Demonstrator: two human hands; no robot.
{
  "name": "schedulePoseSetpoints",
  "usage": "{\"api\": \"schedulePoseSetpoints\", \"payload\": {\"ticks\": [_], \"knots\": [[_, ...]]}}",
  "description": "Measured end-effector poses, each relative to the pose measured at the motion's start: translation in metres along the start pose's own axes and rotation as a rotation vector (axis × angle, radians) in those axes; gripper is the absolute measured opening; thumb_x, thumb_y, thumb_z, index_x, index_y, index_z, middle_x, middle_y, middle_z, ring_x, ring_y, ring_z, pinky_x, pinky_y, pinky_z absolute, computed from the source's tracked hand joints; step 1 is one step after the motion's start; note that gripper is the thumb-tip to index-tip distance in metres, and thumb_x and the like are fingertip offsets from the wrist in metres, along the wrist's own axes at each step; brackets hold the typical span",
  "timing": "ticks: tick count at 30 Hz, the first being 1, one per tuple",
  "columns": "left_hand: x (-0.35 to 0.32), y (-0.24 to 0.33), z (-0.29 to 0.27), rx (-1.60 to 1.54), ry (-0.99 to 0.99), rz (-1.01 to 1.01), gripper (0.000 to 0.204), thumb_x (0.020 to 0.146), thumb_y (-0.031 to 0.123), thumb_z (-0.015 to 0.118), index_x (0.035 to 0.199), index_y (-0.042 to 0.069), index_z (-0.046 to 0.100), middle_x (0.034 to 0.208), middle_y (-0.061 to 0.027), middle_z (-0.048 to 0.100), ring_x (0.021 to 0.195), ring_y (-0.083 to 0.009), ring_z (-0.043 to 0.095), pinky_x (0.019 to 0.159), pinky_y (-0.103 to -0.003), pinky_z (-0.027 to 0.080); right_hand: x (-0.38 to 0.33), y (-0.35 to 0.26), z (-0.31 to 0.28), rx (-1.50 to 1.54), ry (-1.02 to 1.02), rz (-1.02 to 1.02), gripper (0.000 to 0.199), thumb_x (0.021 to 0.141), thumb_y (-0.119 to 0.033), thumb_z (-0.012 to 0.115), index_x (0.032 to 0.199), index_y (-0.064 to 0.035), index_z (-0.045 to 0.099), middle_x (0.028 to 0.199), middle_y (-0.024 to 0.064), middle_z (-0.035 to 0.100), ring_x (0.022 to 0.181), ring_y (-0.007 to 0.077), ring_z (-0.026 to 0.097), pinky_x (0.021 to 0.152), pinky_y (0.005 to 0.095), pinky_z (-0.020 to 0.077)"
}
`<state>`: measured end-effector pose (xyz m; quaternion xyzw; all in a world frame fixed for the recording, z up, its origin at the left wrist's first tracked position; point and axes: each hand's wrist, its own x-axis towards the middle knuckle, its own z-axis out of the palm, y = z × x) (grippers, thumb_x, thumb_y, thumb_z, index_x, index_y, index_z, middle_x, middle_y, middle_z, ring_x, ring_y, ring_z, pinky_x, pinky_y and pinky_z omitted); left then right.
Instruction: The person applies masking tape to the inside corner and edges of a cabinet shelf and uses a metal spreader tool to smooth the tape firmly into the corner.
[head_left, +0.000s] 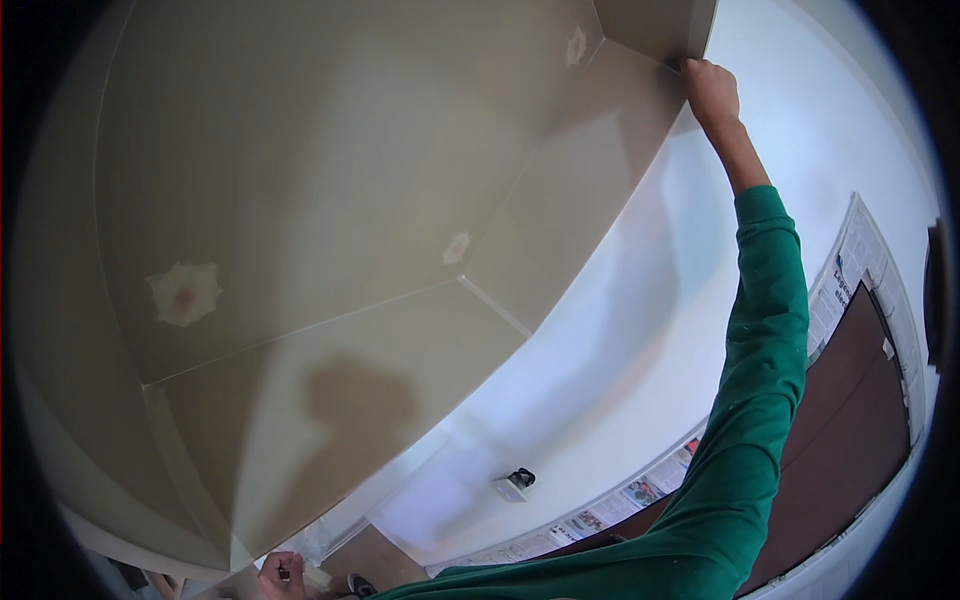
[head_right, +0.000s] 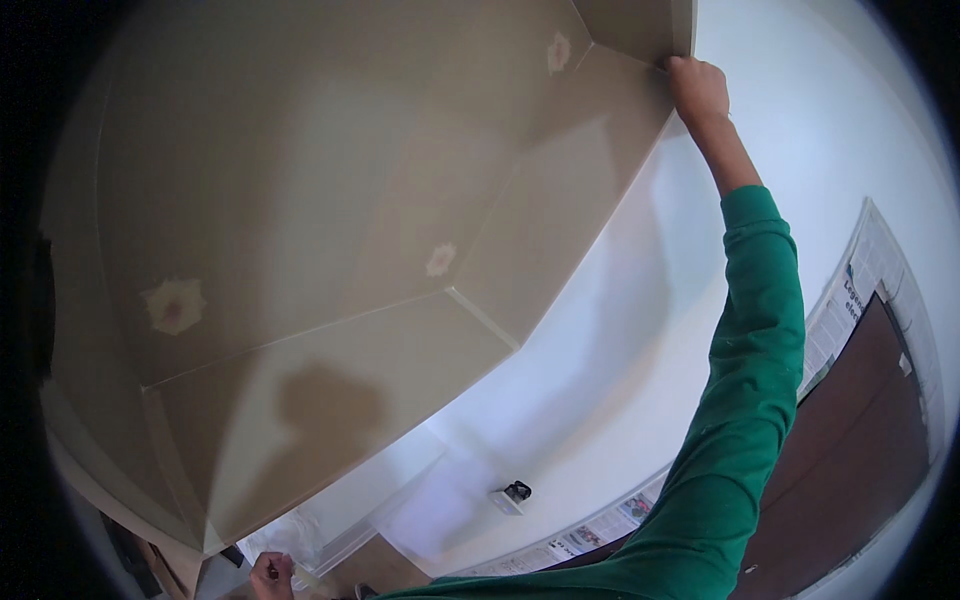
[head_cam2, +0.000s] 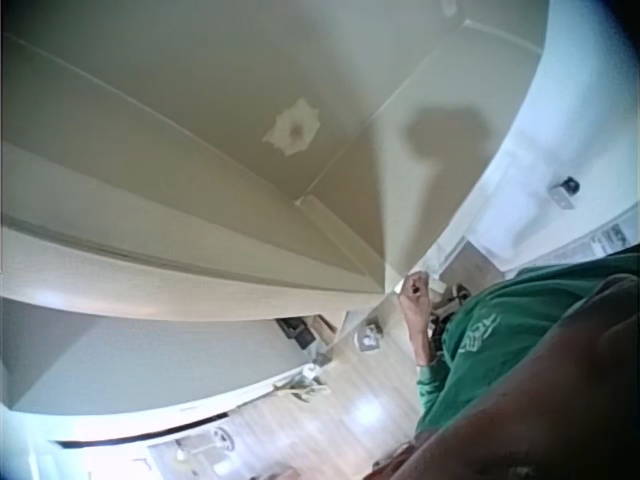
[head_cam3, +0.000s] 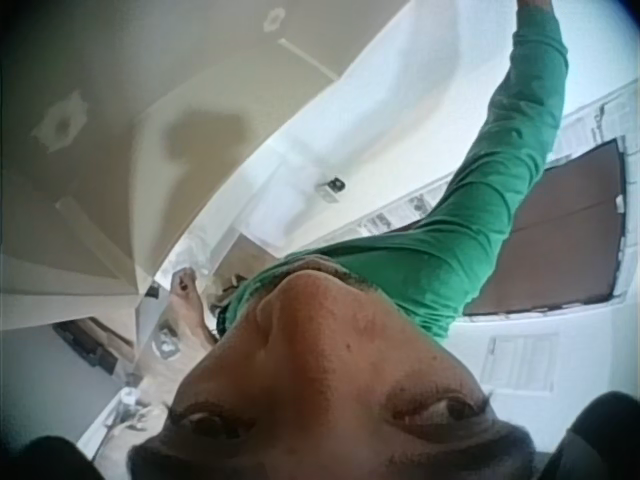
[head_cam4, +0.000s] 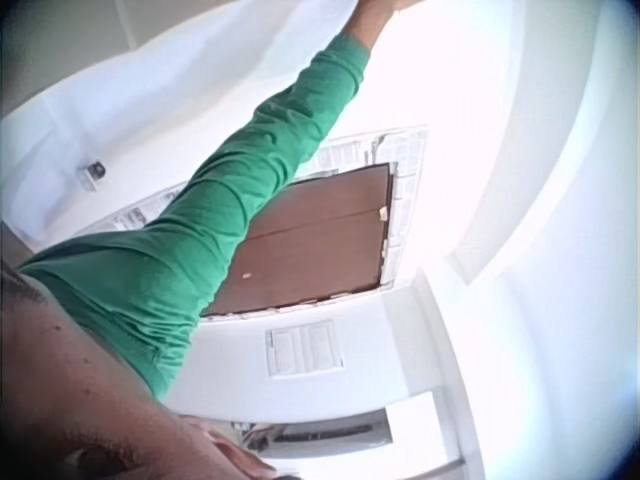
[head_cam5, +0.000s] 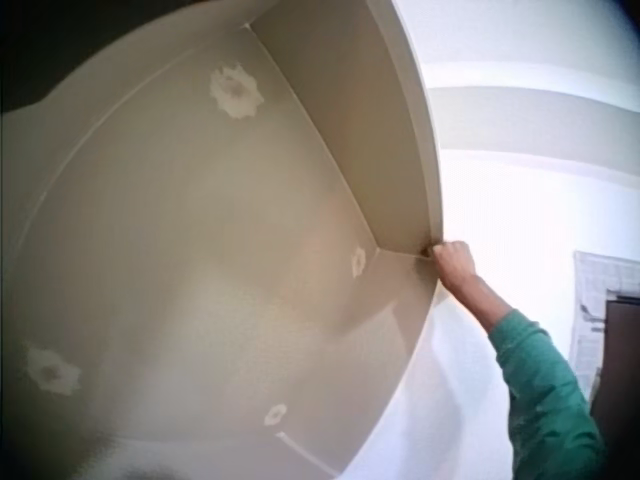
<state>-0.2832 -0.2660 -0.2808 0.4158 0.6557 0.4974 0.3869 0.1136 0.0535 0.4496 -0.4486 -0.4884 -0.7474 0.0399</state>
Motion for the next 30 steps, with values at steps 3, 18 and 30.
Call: {"api": "schedulePoseSetpoints", "payload": {"ticks": [3,18,30], "knots": [[0.000,0.011,-0.007,0.062,-0.027,-0.002,0.024,0.101,0.021,0.062,0.109,-0.001,0.069,0.095,-0.0169,0.072,0.087,-0.0215,0.068,0.079,-0.034,0.053,0.001,0.003,0.007,-0.023,-0.034,-0.008,0.016,0.091,-0.009,0.055,0.090,-0.0093,0.070,0.087,0.0144,0.073,0.082,0.0340,0.073,0.070,0.0459,0.0592],[0.005,0.002,-0.005,0.060,-0.010,0.032,0.020,0.100,0.018,0.063,0.106,-0.001,0.068,0.090,-0.0140,0.070,0.082,-0.0204,0.065,0.076,-0.033,0.053,0.004,0.004,0.004,-0.010,0.032,-0.018,0.011,0.090,-0.007,0.057,0.089,-0.0086,0.068,0.084,0.0150,0.072,0.081,0.0346,0.073,0.068,0.0457,0.0587],[0.003,0.014,0.000,0.089,-0.011,0.016,0.022,0.101,0.018,0.059,0.107,-0.001,0.068,0.094,-0.0168,0.072,0.087,-0.0230,0.069,0.079,-0.034,0.054,0.006,0.001,0.004,-0.074,-0.038,-0.038,0.012,0.090,-0.007,0.058,0.090,-0.0105,0.069,0.086,0.0140,0.073,0.084,0.0328,0.074,0.070,0.0445,0.0598]]}}
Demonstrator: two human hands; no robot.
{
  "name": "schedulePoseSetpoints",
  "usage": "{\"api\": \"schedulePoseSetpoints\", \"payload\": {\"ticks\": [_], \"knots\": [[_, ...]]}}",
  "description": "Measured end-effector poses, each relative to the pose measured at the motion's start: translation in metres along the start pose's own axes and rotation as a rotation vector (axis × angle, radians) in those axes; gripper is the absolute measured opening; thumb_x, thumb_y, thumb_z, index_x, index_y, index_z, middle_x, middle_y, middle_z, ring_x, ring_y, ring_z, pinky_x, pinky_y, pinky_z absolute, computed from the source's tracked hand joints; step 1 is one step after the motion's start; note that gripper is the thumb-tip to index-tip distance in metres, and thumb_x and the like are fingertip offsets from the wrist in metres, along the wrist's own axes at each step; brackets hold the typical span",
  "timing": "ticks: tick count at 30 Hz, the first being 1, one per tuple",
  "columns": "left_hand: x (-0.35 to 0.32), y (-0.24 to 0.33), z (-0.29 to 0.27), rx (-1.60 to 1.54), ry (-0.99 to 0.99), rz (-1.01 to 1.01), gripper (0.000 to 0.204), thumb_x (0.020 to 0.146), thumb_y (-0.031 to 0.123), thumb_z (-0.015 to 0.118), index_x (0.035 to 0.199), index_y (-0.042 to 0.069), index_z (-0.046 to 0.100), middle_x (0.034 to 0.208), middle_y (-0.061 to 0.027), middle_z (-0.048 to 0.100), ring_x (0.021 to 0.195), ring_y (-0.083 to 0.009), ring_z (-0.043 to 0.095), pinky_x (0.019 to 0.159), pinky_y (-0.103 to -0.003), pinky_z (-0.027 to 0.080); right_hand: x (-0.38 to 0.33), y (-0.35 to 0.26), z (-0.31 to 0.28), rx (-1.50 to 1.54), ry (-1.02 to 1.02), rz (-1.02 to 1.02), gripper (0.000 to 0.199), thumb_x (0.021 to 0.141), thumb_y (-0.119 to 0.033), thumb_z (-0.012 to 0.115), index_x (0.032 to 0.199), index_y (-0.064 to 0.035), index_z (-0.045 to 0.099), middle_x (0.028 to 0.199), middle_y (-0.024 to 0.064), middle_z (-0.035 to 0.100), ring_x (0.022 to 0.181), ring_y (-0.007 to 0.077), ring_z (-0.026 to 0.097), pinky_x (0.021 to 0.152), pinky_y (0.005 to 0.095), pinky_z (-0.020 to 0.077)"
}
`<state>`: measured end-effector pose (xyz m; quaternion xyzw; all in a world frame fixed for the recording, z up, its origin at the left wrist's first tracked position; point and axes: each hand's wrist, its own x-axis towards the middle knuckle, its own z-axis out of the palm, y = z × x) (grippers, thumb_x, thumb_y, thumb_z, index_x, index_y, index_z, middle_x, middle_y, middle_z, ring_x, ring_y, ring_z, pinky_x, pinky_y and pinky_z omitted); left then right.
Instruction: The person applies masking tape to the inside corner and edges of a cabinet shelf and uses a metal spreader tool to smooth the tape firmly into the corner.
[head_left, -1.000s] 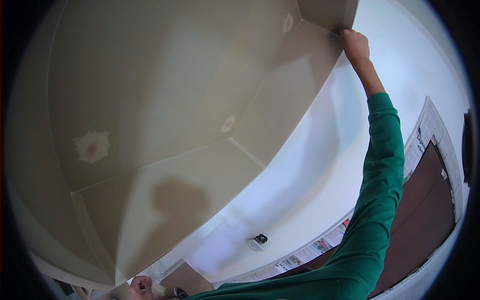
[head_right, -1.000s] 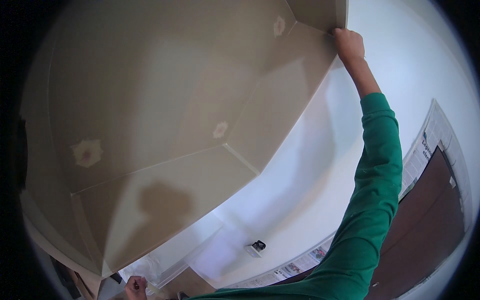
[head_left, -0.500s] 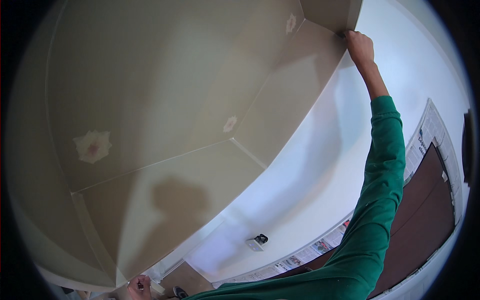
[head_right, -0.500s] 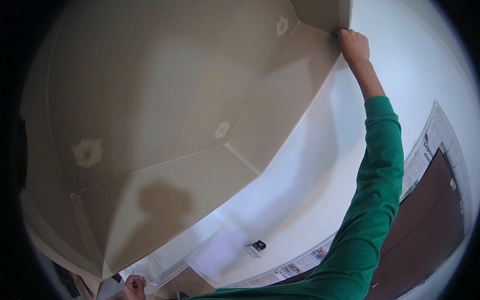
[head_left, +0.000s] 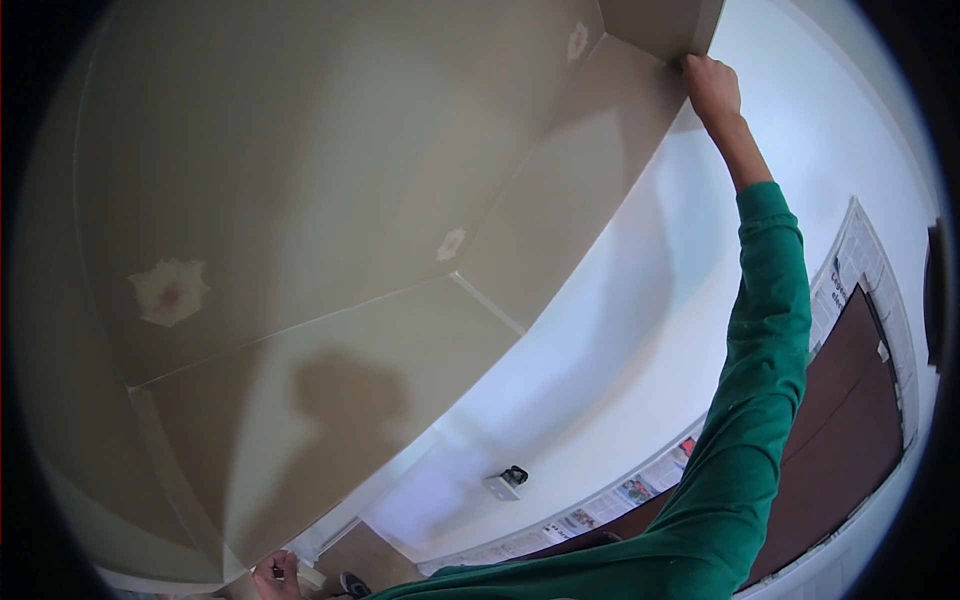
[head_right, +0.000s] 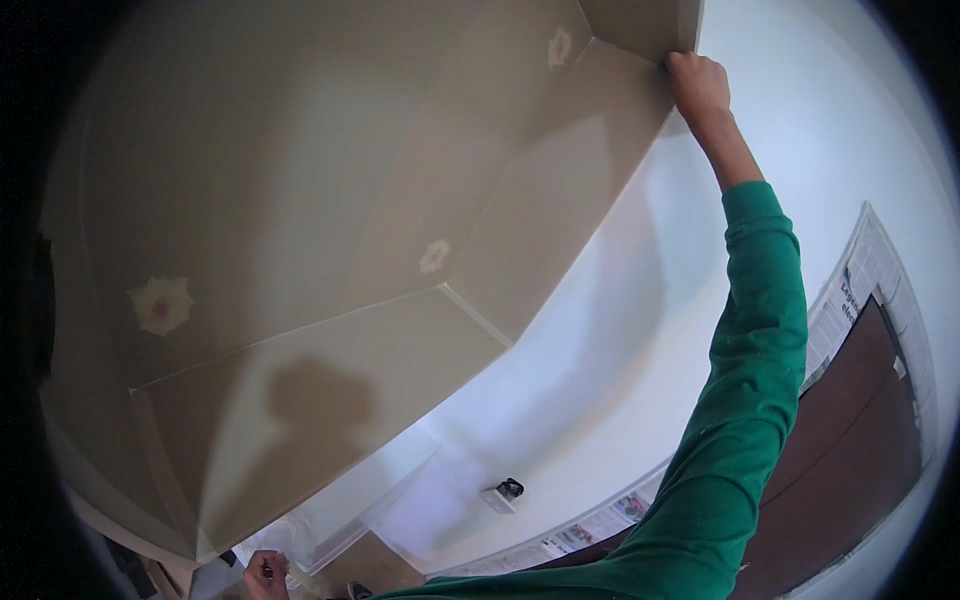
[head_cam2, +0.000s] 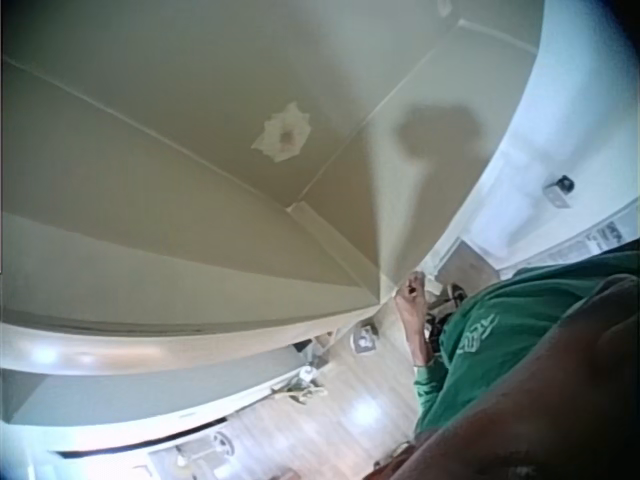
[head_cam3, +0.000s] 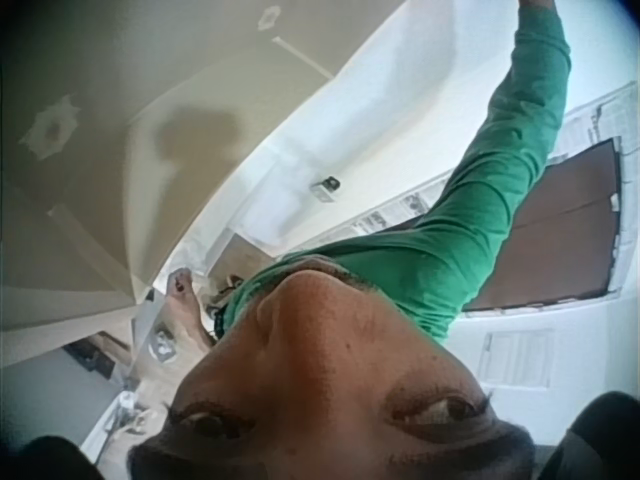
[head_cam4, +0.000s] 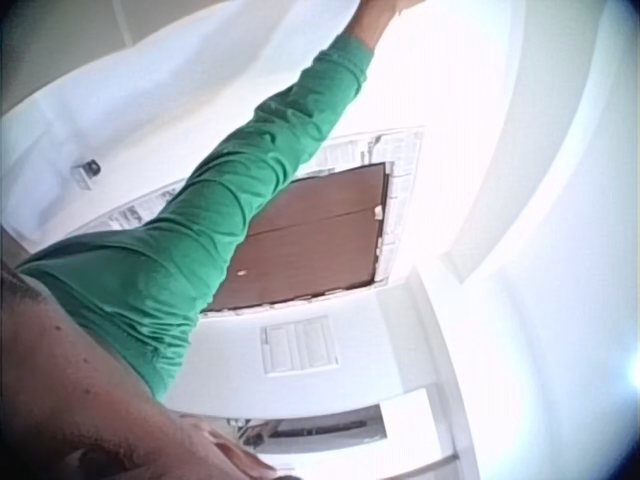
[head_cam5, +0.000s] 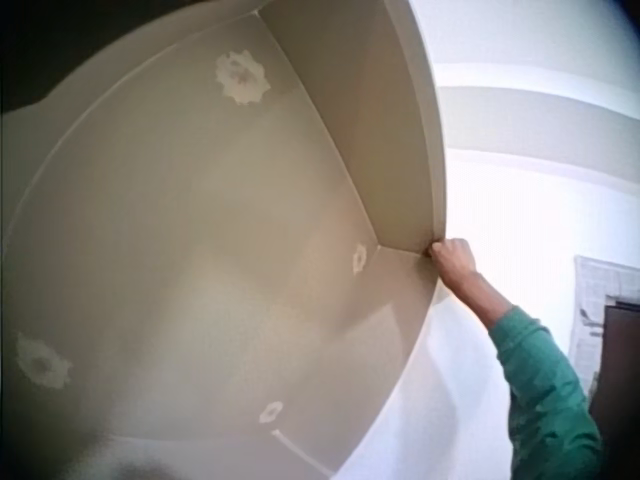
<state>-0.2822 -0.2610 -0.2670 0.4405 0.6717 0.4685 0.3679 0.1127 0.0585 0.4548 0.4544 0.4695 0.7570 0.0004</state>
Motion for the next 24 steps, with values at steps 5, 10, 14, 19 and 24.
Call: {"api": "schedulePoseSetpoints", "payload": {"ticks": [5,10,14,19,24], "knots": [[-0.002,-0.012,0.001,-0.030,0.021,0.019,0.023,0.101,0.019,0.060,0.108,-0.001,0.069,0.094,-0.0167,0.073,0.087,-0.0226,0.069,0.079,-0.034,0.054,0.000,0.007,-0.005,-0.048,-0.045,-0.005,0.012,0.089,-0.007,0.058,0.090,-0.0108,0.069,0.087,0.0140,0.073,0.084,0.0324,0.073,0.069,0.0450,0.0595],[-0.001,-0.011,-0.002,-0.048,0.001,0.026,0.025,0.102,0.021,0.060,0.109,-0.001,0.068,0.095,-0.0165,0.073,0.088,-0.0219,0.069,0.080,-0.034,0.054,-0.003,0.002,-0.005,0.034,0.026,0.032,0.012,0.089,-0.006,0.058,0.090,-0.0099,0.069,0.085,0.0139,0.073,0.081,0.0328,0.074,0.069,0.0444,0.0598],[-0.003,-0.001,-0.011,-0.031,-0.036,-0.022,0.025,0.102,0.022,0.059,0.110,0.000,0.068,0.097,-0.0161,0.073,0.089,-0.0218,0.069,0.081,-0.034,0.054,-0.002,0.003,0.001,0.042,0.051,0.011,0.012,0.089,-0.007,0.058,0.089,-0.0099,0.069,0.085,0.0140,0.073,0.080,0.0334,0.073,0.069,0.0448,0.0596],[-0.006,0.002,-0.010,-0.033,-0.020,-0.042,0.025,0.101,0.022,0.059,0.111,0.001,0.069,0.098,-0.0168,0.074,0.090,-0.0237,0.071,0.081,-0.035,0.054,-0.007,0.006,0.007,0.050,0.053,-0.010,0.012,0.089,-0.008,0.057,0.090,-0.0098,0.070,0.085,0.0142,0.073,0.081,0.0333,0.073,0.069,0.0453,0.0592],[-0.009,0.023,-0.015,0.064,-0.031,-0.099,0.027,0.101,0.026,0.060,0.111,0.003,0.069,0.097,-0.0169,0.074,0.091,-0.0250,0.071,0.081,-0.036,0.054,-0.001,0.001,-0.005,0.103,0.016,-0.026,0.012,0.090,-0.008,0.057,0.090,-0.0093,0.069,0.086,0.0146,0.073,0.082,0.0334,0.073,0.070,0.0457,0.0590]]}}
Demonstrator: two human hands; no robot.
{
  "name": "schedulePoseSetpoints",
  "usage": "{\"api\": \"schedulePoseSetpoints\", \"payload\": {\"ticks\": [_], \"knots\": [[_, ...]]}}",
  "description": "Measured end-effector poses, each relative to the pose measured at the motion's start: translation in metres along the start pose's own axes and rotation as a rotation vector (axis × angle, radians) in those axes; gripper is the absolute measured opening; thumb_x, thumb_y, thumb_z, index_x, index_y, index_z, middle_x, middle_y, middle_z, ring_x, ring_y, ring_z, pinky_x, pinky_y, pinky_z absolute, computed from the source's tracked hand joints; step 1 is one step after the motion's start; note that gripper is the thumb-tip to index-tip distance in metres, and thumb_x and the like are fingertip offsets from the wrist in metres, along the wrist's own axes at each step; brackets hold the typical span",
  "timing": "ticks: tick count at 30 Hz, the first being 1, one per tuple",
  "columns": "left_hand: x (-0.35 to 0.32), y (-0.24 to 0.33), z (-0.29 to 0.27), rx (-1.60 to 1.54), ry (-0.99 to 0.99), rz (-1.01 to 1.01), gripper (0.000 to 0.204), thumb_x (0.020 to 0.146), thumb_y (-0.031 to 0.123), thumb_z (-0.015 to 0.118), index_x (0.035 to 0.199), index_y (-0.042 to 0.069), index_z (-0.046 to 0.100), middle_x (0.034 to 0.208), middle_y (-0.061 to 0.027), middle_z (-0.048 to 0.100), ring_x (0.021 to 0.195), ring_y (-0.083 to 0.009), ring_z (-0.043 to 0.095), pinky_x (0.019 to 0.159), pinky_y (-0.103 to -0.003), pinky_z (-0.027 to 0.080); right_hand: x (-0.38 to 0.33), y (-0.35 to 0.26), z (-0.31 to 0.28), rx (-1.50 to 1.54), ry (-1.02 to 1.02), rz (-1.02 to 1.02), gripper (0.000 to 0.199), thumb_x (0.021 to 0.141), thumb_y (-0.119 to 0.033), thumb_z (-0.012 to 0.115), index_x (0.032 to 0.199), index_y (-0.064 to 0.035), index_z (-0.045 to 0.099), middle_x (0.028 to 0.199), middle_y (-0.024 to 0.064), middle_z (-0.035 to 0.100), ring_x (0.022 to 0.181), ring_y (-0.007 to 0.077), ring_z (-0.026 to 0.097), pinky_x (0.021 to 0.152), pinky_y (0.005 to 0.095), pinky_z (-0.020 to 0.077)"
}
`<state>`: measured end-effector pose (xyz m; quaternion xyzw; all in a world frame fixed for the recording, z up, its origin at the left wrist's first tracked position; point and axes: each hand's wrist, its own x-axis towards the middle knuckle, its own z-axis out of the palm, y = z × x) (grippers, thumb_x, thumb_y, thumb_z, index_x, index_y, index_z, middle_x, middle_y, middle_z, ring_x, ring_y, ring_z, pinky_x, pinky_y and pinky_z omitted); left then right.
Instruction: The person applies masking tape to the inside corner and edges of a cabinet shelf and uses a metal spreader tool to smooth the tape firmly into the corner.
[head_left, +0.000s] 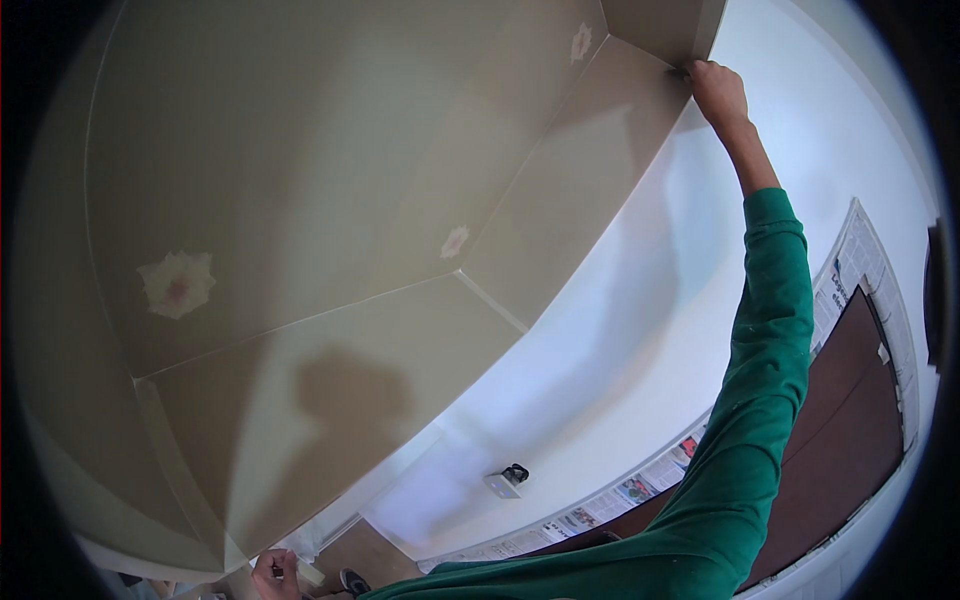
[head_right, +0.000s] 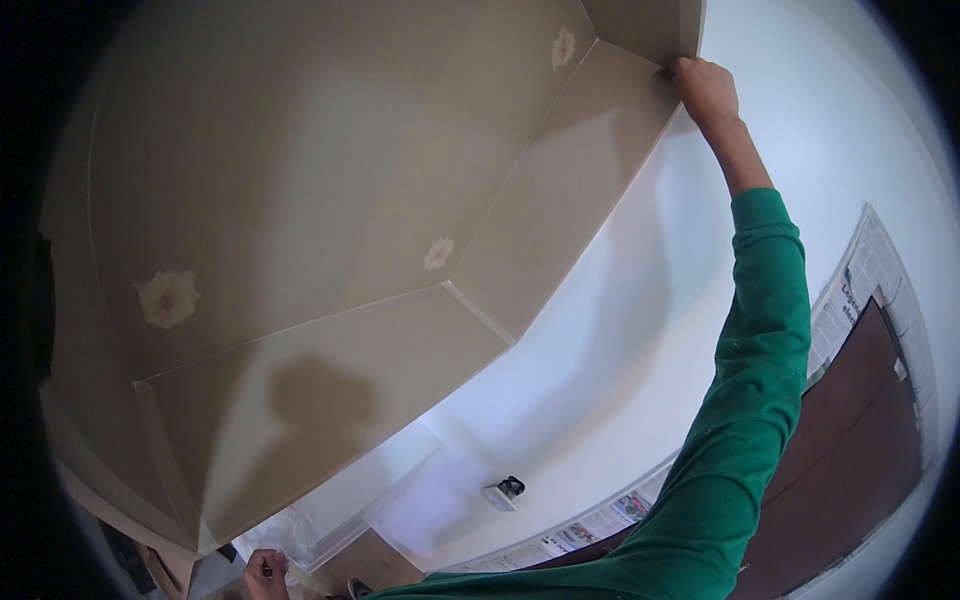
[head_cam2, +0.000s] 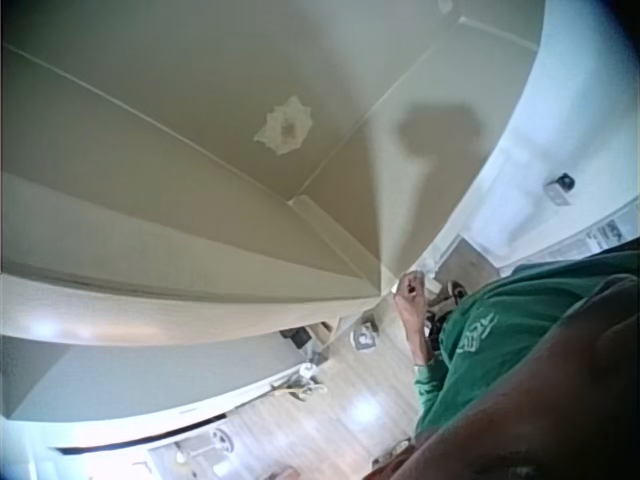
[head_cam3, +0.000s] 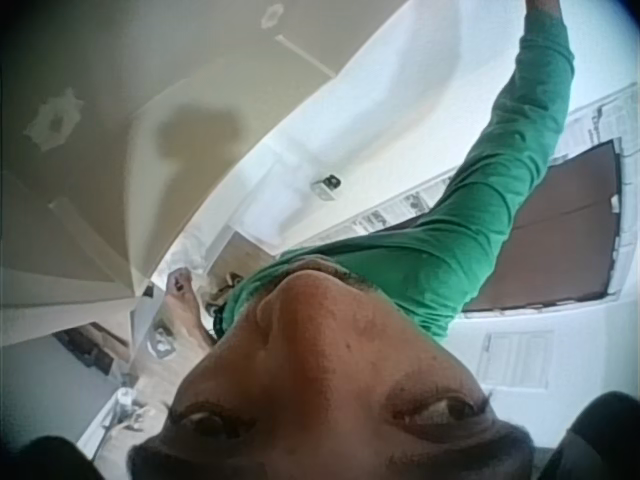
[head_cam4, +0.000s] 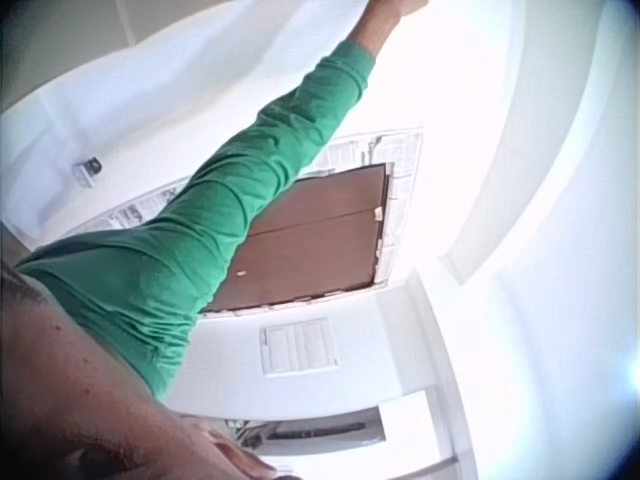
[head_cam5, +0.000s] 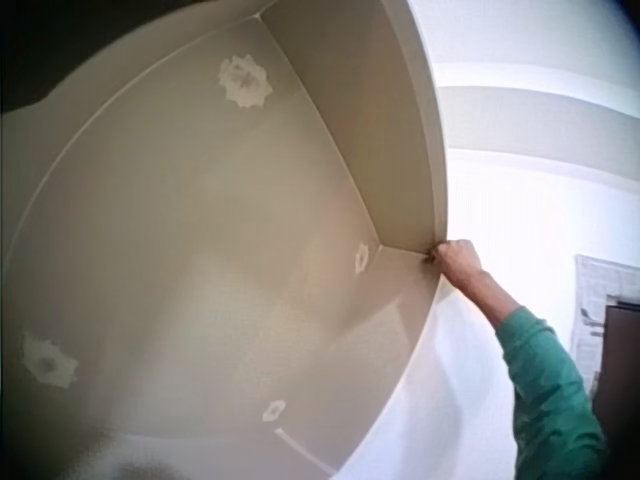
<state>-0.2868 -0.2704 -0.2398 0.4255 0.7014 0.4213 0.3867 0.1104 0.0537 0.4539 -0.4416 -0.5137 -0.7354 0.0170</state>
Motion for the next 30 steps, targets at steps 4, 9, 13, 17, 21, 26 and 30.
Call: {"api": "schedulePoseSetpoints", "payload": {"ticks": [4,9,13,17,21,26,30], "knots": [[0.002,-0.006,0.005,-0.064,0.012,0.015,0.029,0.101,0.029,0.061,0.112,0.004,0.070,0.097,-0.0165,0.074,0.090,-0.0246,0.070,0.081,-0.036,0.053,-0.008,0.004,0.003,-0.009,0.028,0.022,0.011,0.089,-0.010,0.059,0.090,-0.0094,0.069,0.086,0.0150,0.073,0.081,0.0342,0.072,0.070,0.0465,0.0588],[0.007,-0.023,0.009,-0.126,0.022,0.083,0.029,0.101,0.029,0.061,0.112,0.004,0.069,0.097,-0.0164,0.073,0.089,-0.0243,0.070,0.081,-0.036,0.053,-0.007,0.010,0.016,-0.018,-0.006,-0.001,0.010,0.089,-0.010,0.060,0.089,-0.0084,0.069,0.086,0.0154,0.073,0.081,0.0348,0.073,0.070,0.0466,0.0589],[0.006,-0.018,0.007,-0.045,0.026,0.046,0.030,0.102,0.031,0.060,0.113,0.005,0.070,0.098,-0.0165,0.074,0.092,-0.0255,0.071,0.082,-0.036,0.054,-0.002,-0.012,-0.002,0.055,0.028,0.069,0.008,0.088,-0.008,0.061,0.087,-0.0079,0.069,0.085,0.0152,0.073,0.081,0.0342,0.073,0.069,0.0457,0.0592],[0.004,0.001,0.002,0.057,0.006,0.020,0.030,0.102,0.032,0.059,0.113,0.006,0.070,0.098,-0.0169,0.075,0.093,-0.0269,0.073,0.081,-0.036,0.054,0.016,-0.024,0.000,-0.050,0.012,0.047,0.008,0.087,-0.008,0.062,0.088,-0.0091,0.070,0.088,0.0146,0.073,0.084,0.0332,0.073,0.071,0.0445,0.0595],[0.007,-0.010,0.006,-0.002,0.011,0.040,0.030,0.102,0.032,0.059,0.112,0.006,0.070,0.097,-0.0169,0.075,0.091,-0.0270,0.073,0.079,-0.037,0.055,0.029,-0.037,0.011,-0.052,0.037,0.022,0.009,0.088,-0.007,0.061,0.090,-0.0092,0.069,0.092,0.0141,0.074,0.087,0.0324,0.074,0.073,0.0435,0.0600],[0.007,-0.025,0.013,-0.059,0.042,0.055,0.025,0.102,0.023,0.061,0.110,0.002,0.069,0.095,-0.0164,0.074,0.087,-0.0243,0.071,0.078,-0.036,0.055,0.039,-0.042,0.022,-0.075,-0.011,-0.007,0.010,0.089,-0.006,0.059,0.094,-0.0082,0.067,0.095,0.0154,0.073,0.091,0.0332,0.073,0.075,0.0448,0.0599],[0.006,-0.032,0.017,-0.090,0.069,0.047,0.022,0.101,0.018,0.062,0.109,-0.002,0.068,0.093,-0.0159,0.073,0.085,-0.0212,0.068,0.078,-0.034,0.054,0.043,-0.041,0.017,-0.036,-0.012,-0.021,0.009,0.090,-0.007,0.058,0.094,-0.0078,0.067,0.096,0.0157,0.073,0.091,0.0330,0.073,0.075,0.0448,0.0599]]}}
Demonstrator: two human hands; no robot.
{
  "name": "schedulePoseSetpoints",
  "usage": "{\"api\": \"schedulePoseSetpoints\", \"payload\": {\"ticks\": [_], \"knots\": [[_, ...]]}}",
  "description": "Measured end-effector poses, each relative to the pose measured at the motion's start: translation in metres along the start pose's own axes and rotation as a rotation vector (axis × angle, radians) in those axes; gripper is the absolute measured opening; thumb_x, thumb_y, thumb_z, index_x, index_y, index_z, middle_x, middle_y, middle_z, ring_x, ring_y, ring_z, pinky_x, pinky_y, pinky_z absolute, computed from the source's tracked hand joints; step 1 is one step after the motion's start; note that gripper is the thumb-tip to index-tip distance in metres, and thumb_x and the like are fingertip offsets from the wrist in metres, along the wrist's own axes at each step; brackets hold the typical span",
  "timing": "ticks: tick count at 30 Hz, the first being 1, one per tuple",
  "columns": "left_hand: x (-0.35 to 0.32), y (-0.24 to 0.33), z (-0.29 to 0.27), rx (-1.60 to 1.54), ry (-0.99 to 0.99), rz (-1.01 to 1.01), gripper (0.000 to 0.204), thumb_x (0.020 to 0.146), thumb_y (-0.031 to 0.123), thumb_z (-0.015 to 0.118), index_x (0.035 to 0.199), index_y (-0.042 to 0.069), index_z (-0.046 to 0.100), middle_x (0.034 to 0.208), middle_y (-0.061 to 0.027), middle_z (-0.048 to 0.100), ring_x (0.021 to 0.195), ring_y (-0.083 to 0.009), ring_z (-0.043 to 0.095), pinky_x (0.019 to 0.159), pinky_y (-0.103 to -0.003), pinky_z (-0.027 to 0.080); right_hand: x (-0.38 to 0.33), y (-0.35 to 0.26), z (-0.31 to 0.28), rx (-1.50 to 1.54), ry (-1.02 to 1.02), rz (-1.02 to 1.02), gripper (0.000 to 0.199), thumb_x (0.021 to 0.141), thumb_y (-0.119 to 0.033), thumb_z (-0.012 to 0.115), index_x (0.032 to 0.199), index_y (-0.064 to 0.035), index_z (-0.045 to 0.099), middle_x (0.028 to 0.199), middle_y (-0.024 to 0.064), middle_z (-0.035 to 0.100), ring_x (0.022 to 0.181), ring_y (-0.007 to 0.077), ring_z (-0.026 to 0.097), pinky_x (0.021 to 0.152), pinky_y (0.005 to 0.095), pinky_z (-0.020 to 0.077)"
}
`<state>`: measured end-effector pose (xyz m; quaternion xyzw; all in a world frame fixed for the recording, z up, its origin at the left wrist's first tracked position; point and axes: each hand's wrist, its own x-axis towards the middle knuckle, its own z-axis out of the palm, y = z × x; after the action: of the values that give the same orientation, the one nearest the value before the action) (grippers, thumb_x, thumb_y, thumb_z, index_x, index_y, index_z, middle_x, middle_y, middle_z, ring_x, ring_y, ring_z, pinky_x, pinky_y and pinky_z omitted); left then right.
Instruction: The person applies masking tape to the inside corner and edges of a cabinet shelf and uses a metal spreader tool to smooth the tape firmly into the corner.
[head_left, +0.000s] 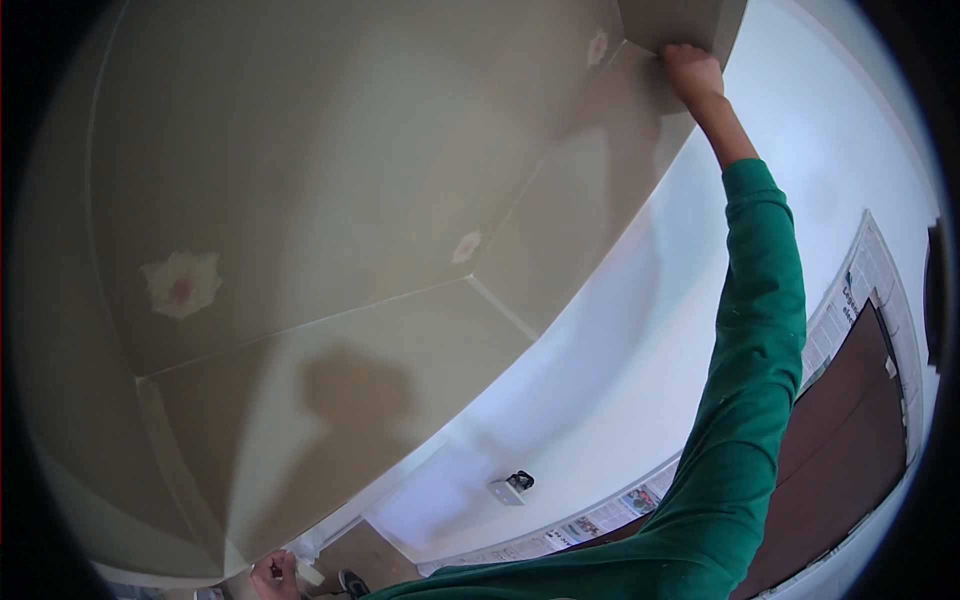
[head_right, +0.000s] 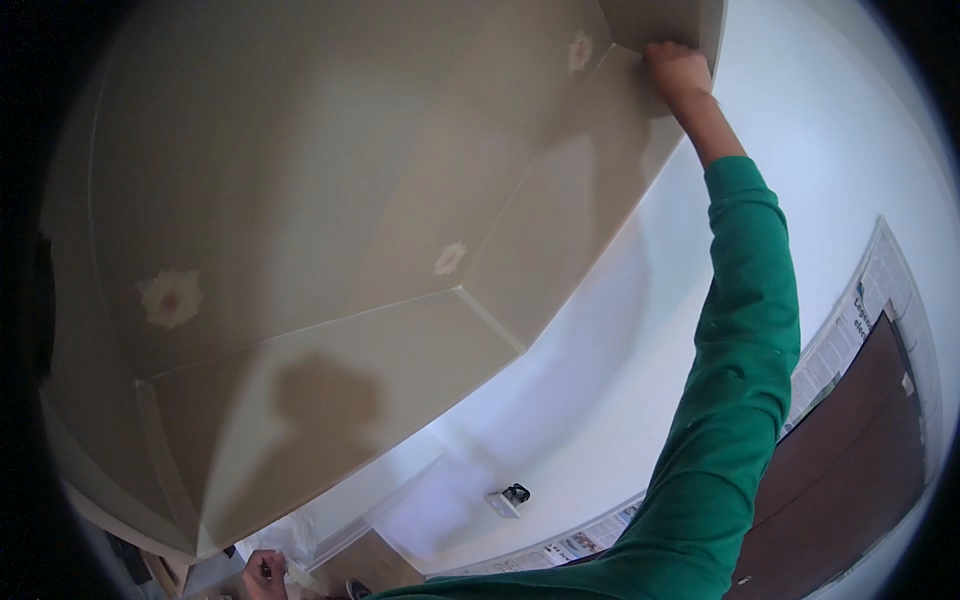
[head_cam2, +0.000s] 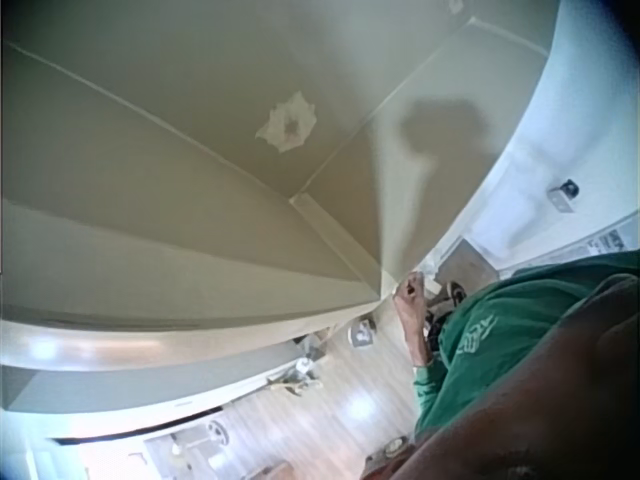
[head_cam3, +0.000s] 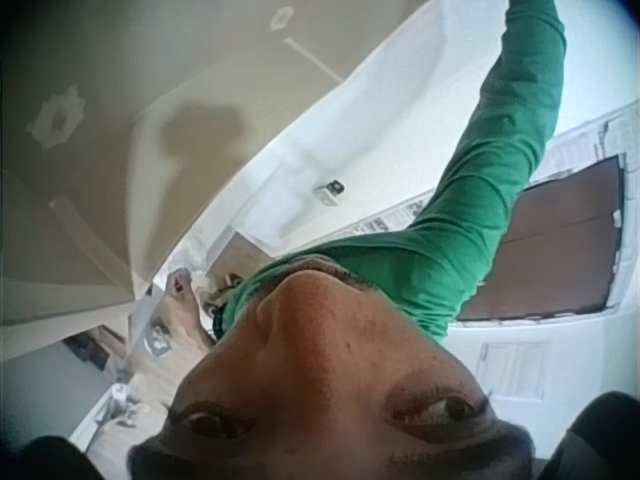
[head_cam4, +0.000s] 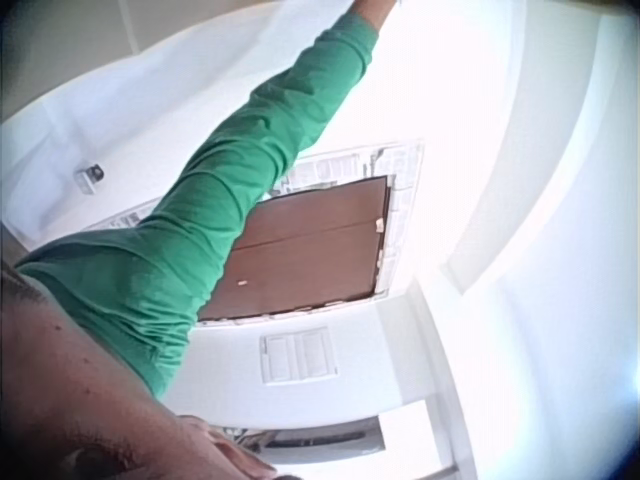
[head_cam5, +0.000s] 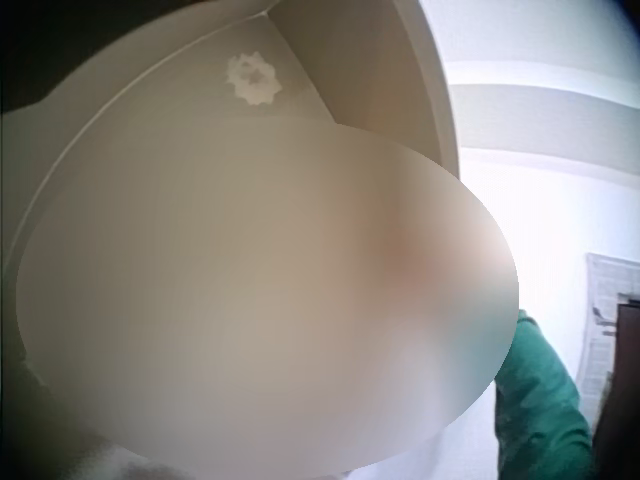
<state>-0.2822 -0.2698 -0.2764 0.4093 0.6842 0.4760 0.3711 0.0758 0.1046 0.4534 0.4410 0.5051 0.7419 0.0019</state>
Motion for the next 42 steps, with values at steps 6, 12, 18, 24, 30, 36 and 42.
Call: {"api": "schedulePoseSetpoints", "payload": {"ticks": [6,12,18,24,30,36,42], "knots": [[0.001,-0.015,0.004,-0.090,0.035,0.038,0.022,0.101,0.018,0.062,0.108,-0.002,0.068,0.090,-0.0141,0.072,0.084,-0.0191,0.066,0.078,-0.034,0.053,-0.002,0.003,-0.003,-0.023,-0.005,0.047,0.011,0.091,-0.009,0.057,0.094,-0.0077,0.068,0.094,0.0158,0.073,0.089,0.0335,0.073,0.075,0.0451,0.0599],[-0.001,-0.002,-0.004,-0.083,0.004,0.004,0.022,0.101,0.018,0.062,0.108,-0.002,0.068,0.090,-0.0135,0.071,0.084,-0.0189,0.066,0.077,-0.034,0.053,-0.004,0.007,0.008,-0.003,0.018,0.044,0.015,0.092,-0.009,0.054,0.096,-0.0090,0.068,0.094,0.0154,0.073,0.090,0.0338,0.073,0.076,0.0452,0.0597],[-0.004,-0.006,-0.001,-0.043,-0.002,0.058,0.025,0.102,0.024,0.061,0.111,0.002,0.069,0.092,-0.0166,0.073,0.085,-0.0237,0.070,0.078,-0.036,0.055,-0.002,0.008,0.004,-0.011,0.011,0.051,0.015,0.092,-0.009,0.055,0.097,-0.0101,0.069,0.098,0.0138,0.073,0.093,0.0319,0.073,0.077,0.0435,0.0599],[-0.005,0.010,-0.005,0.022,-0.021,0.008,0.028,0.102,0.028,0.062,0.110,0.001,0.069,0.092,-0.0175,0.073,0.084,-0.0247,0.071,0.078,-0.035,0.055,-0.004,-0.004,0.009,-0.041,0.000,0.032,0.014,0.092,-0.009,0.055,0.094,-0.0100,0.069,0.094,0.0138,0.073,0.091,0.0326,0.073,0.076,0.0434,0.0600],[-0.012,0.004,-0.006,0.018,0.001,-0.031,0.029,0.101,0.027,0.062,0.110,0.000,0.069,0.093,-0.0166,0.073,0.084,-0.0223,0.069,0.077,-0.035,0.054,-0.008,-0.014,0.002,-0.005,-0.025,0.019,0.017,0.091,-0.013,0.057,0.097,-0.0089,0.072,0.101,0.0121,0.072,0.100,0.0285,0.070,0.077,0.0424,0.0598],[-0.008,-0.003,-0.002,-0.063,0.034,0.001,0.028,0.101,0.025,0.063,0.106,-0.002,0.069,0.088,-0.0138,0.071,0.082,-0.0206,0.066,0.078,-0.034,0.053,-0.051,-0.055,0.029,-0.246,0.016,-0.024,0.023,0.089,-0.020,0.060,0.105,-0.0116,0.074,0.114,0.0059,0.065,0.112,0.0228,0.059,0.083,0.0396,0.0506],[-0.009,0.012,-0.015,0.010,0.023,0.006,0.028,0.100,0.026,0.064,0.105,-0.001,0.069,0.084,-0.0119,0.070,0.079,-0.0197,0.064,0.077,-0.033,0.052,-0.034,-0.055,0.021,-0.280,0.033,0.087,0.021,0.089,-0.019,0.060,0.102,-0.0117,0.075,0.112,0.0056,0.064,0.109,0.0234,0.059,0.081,0.0395,0.0491]]}}
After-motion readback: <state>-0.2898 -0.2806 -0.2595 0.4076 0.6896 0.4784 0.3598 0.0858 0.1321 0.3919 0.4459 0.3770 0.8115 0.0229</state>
